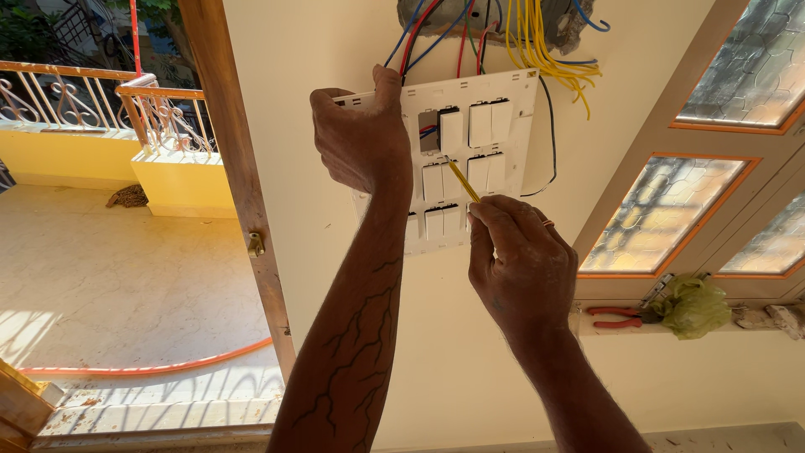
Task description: The person uses a screwdriver and pliers to install an electrical component into a switchboard panel by connecting wires and tightening screws. They handle a fan regulator, wire clippings, and packaging material while working on a wall-mounted electrical box.
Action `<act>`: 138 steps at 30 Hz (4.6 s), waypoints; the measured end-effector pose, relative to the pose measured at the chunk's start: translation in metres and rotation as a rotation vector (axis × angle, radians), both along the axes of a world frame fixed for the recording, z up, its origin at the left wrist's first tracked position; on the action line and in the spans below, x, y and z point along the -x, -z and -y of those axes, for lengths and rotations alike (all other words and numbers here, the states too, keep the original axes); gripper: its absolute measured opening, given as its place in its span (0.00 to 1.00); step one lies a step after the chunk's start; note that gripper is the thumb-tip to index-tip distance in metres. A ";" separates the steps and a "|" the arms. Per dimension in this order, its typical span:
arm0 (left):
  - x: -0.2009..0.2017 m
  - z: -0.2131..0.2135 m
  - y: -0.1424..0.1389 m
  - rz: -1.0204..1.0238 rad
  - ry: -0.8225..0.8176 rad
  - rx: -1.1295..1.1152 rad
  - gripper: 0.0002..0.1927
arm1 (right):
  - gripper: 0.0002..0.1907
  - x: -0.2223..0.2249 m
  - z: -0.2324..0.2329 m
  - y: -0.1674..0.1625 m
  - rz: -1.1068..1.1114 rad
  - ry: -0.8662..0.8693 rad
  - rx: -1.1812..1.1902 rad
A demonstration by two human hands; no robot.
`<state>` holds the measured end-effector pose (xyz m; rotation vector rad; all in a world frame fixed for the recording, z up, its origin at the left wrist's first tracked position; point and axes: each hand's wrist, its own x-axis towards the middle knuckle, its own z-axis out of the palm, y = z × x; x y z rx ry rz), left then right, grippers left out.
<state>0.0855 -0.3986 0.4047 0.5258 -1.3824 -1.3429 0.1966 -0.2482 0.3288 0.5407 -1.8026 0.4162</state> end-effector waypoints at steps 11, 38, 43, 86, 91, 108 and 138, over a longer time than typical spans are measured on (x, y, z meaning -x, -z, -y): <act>0.002 -0.002 0.000 -0.015 -0.017 0.002 0.26 | 0.02 -0.002 0.000 -0.014 -0.038 0.025 -0.069; 0.002 -0.004 -0.004 0.040 -0.009 -0.033 0.26 | 0.01 -0.002 0.009 -0.041 0.112 0.142 -0.158; 0.005 -0.004 -0.004 0.053 0.003 -0.052 0.26 | 0.01 0.006 0.018 -0.043 0.139 0.166 -0.116; 0.000 -0.008 -0.008 0.057 0.053 -0.094 0.25 | 0.18 0.088 0.035 -0.037 0.153 -0.105 0.313; 0.002 -0.009 -0.007 0.044 0.025 -0.084 0.24 | 0.20 0.094 0.035 -0.039 0.198 0.010 0.219; 0.013 -0.008 0.005 0.076 0.046 -0.027 0.29 | 0.21 0.112 0.029 -0.052 0.187 0.000 -0.147; 0.008 -0.008 0.006 0.019 0.047 -0.009 0.27 | 0.46 0.093 0.010 -0.104 0.291 0.044 -0.387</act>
